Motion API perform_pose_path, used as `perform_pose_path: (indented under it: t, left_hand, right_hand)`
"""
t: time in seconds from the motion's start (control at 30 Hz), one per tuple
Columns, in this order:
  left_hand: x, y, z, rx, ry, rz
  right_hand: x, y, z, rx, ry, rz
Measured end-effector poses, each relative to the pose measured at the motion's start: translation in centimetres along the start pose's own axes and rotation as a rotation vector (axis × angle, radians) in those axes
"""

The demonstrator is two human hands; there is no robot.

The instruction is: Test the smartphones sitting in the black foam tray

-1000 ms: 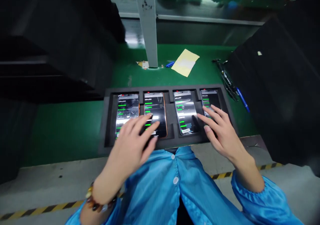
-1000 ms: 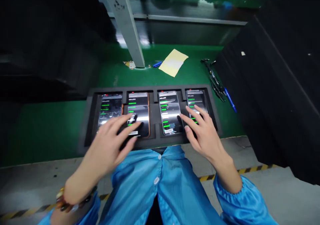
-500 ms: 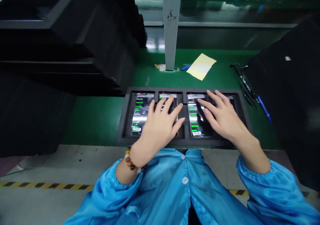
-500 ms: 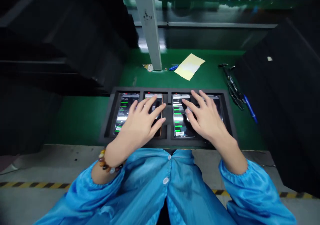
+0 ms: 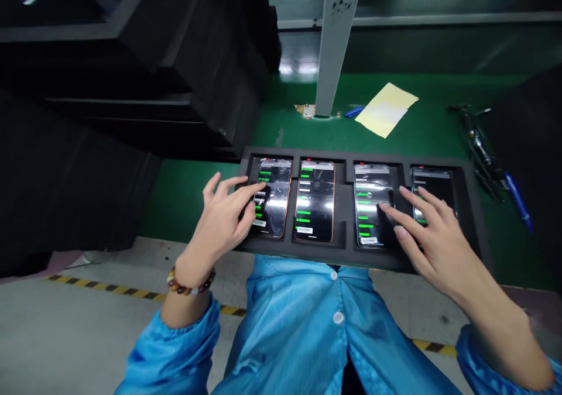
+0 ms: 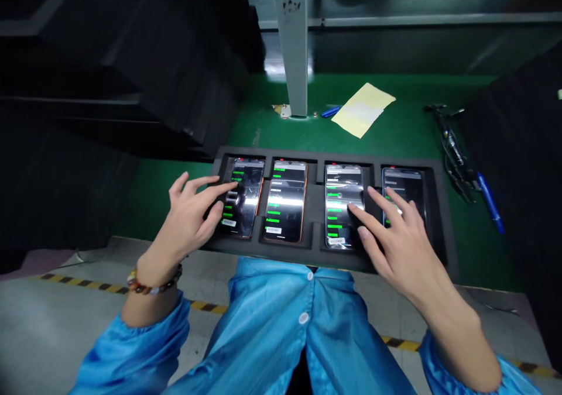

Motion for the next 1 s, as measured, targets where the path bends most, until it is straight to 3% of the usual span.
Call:
perform_pose_path:
  t: [0.17, 0.3, 0.47, 0.57, 0.67, 0.87, 1.0]
  left_hand:
    - [0.6, -2.6, 0.5, 0.002, 0.002, -0.010]
    - [0.6, -3.4, 1.1, 0.009, 0.026, -0.019]
    - [-0.5, -1.6, 1.2, 0.083, 0.137, -0.084]
    - [-0.4, -0.4, 1.3, 0.125, 0.157, -0.040]
    - [0.2, -0.6, 1.5, 0.120, 0.127, -0.014]
    - [0.9, -3.2, 1.5, 0.100, 0.104, -0.024]
    - [0.3, -3.3, -0.8, 0.202, 0.113, -0.054]
  right_hand:
    - [0.8, -3.7, -0.1, 0.007, 0.092, 0.020]
    - [0.9, -5.5, -1.2, 0.025, 0.123, -0.012]
    - [-0.8, -4.5, -0.8, -0.004, 0.058, -0.077]
    - [-1.3, -2.8, 0.5, -0.016, 0.002, -0.022]
    - [-0.8, -2.2, 1.6, -0.015, 0.002, 0.045]
    - [0.7, -5.0, 0.6, 0.072, 0.108, 0.033]
    - [0.1, -6.4, 0.0, 0.048, 0.097, 0.008]
Point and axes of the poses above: each hand's wrist, its own y-axis away from the middle knuckle, its own x-axis out of the palm, z = x × y, the point moved 5 cm from there along -y, towards the middle knuckle, and after that the axes turned 8 degrees about -x, right-handed, at the moved point
